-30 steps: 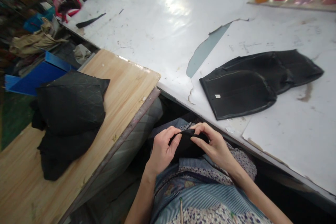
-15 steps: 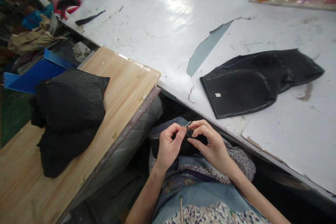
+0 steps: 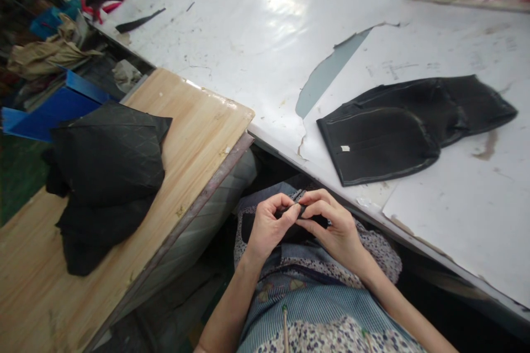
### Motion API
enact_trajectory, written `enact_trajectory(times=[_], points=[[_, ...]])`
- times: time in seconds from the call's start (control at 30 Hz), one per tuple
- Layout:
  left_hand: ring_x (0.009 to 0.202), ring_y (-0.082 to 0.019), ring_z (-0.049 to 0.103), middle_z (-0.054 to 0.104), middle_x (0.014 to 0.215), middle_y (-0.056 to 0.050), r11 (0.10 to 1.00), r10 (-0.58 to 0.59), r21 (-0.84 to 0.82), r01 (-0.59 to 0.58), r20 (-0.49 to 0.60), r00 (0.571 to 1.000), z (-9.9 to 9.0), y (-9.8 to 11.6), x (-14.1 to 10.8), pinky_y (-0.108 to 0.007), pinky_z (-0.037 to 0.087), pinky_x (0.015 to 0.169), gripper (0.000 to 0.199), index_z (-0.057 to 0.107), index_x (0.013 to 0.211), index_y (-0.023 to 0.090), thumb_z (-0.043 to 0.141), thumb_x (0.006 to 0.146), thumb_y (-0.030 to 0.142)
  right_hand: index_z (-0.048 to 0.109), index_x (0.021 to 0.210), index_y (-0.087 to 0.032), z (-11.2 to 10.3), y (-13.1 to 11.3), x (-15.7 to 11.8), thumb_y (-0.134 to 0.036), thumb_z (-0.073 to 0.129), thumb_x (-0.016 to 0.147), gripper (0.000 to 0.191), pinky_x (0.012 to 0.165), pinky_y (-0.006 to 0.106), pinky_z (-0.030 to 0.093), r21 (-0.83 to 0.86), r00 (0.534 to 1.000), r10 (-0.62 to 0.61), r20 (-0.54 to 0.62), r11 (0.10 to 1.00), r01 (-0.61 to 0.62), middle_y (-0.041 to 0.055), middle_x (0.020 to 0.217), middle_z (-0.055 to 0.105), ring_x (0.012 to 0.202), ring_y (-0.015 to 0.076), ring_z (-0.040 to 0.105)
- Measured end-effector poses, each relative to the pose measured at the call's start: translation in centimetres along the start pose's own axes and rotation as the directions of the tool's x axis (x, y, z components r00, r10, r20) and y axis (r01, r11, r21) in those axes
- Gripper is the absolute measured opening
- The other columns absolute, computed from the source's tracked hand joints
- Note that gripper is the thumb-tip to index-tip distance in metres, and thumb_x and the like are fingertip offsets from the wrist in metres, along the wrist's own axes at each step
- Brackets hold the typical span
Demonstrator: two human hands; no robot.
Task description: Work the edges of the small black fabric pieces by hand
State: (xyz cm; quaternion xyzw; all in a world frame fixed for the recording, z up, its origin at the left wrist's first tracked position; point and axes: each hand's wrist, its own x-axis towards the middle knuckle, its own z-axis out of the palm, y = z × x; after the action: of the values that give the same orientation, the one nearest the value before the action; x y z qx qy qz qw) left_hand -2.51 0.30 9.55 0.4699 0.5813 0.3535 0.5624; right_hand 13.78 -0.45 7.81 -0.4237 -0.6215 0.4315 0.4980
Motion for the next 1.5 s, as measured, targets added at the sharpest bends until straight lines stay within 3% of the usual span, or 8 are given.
enact_trajectory(times=[0.33, 0.57, 0.73, 0.83, 0.93, 1.27, 1.5], points=[[0.055, -0.007, 0.039, 0.052, 0.062, 0.003, 0.987, -0.082, -0.132, 0.092, 0.078, 0.994, 0.0, -0.2, 0.1, -0.018, 0.031, 0.052, 0.025, 0.062, 0.072, 0.014, 0.070, 0.082, 0.035, 0.064, 0.084, -0.025, -0.3, 0.0, 0.0, -0.019, 0.074, 0.087, 0.012, 0.082, 0.035, 0.054, -0.004, 1.000, -0.011, 0.017, 1.000, 0.011, 0.0046, 0.100, 0.064, 0.093, 0.0206, 0.064], [0.054, -0.007, 0.038, 0.051, 0.061, 0.003, 0.986, -0.097, -0.130, 0.107, 0.079, 0.992, 0.1, -0.2, 0.2, -0.018, 0.029, 0.050, 0.023, 0.061, 0.071, 0.014, 0.069, 0.080, 0.034, 0.064, 0.083, -0.024, -0.3, -0.1, 0.0, -0.018, 0.074, 0.086, 0.012, 0.082, 0.034, 0.052, 0.032, 1.000, 0.006, 0.017, 0.999, -0.006, 0.0045, 0.100, 0.064, 0.092, 0.0203, 0.064], [0.052, -0.007, 0.036, 0.048, 0.059, 0.004, 0.991, -0.099, -0.085, 0.104, 0.062, 0.993, 0.2, -0.5, 0.1, -0.018, 0.027, 0.048, 0.023, 0.059, 0.071, 0.015, 0.067, 0.081, 0.034, 0.064, 0.083, -0.023, -0.6, 0.1, -0.1, -0.025, 0.070, 0.090, 0.010, 0.084, 0.033, 0.049, 0.135, 0.989, 0.141, 0.046, 0.980, -0.146, 0.0039, 0.098, 0.065, 0.092, 0.0199, 0.063], [0.052, -0.007, 0.036, 0.048, 0.059, 0.004, 0.995, -0.086, -0.048, 0.089, 0.071, 0.994, 0.4, -0.7, 0.0, -0.018, 0.028, 0.048, 0.023, 0.058, 0.072, 0.015, 0.066, 0.083, 0.034, 0.062, 0.085, -0.022, -0.9, 0.3, -0.1, -0.031, 0.064, 0.095, 0.013, 0.075, 0.029, 0.048, 0.225, 0.946, 0.315, 0.072, 0.919, -0.323, 0.0028, 0.093, 0.065, 0.084, 0.0174, 0.061], [0.054, -0.007, 0.036, 0.047, 0.060, 0.004, 0.999, -0.045, 0.016, 0.044, 0.078, 0.996, 0.6, -0.7, -0.1, -0.018, 0.029, 0.050, 0.020, 0.058, 0.072, 0.015, 0.064, 0.084, 0.031, 0.061, 0.087, -0.021, -1.0, 0.6, -0.1, -0.034, 0.070, 0.090, 0.016, 0.067, 0.027, 0.045, 0.280, 0.903, 0.419, 0.096, 0.859, -0.428, 0.0009, 0.086, 0.063, 0.076, 0.0154, 0.058], [0.056, -0.008, 0.036, 0.045, 0.060, 0.005, 0.993, 0.000, 0.115, -0.009, 0.082, 0.997, 0.9, -0.6, -0.2, -0.020, 0.030, 0.052, 0.019, 0.055, 0.069, 0.016, 0.062, 0.083, 0.027, 0.060, 0.086, -0.020, -1.7, 1.3, 0.3, -0.034, 0.078, 0.082, 0.023, 0.063, 0.024, 0.042, 0.341, 0.855, 0.473, 0.212, 0.784, -0.518, -0.0015, 0.079, 0.058, 0.069, 0.0117, 0.053], [0.057, -0.008, 0.038, 0.046, 0.061, 0.005, 0.990, 0.006, 0.141, -0.018, 0.085, 0.996, 0.9, -0.8, -0.2, -0.020, 0.030, 0.052, 0.019, 0.056, 0.070, 0.016, 0.062, 0.084, 0.027, 0.059, 0.085, -0.019, -1.6, 1.1, 0.4, -0.029, 0.074, 0.083, 0.019, 0.062, 0.024, 0.040, 0.332, 0.842, 0.488, 0.229, 0.774, -0.539, -0.0021, 0.077, 0.057, 0.067, 0.0112, 0.051]])
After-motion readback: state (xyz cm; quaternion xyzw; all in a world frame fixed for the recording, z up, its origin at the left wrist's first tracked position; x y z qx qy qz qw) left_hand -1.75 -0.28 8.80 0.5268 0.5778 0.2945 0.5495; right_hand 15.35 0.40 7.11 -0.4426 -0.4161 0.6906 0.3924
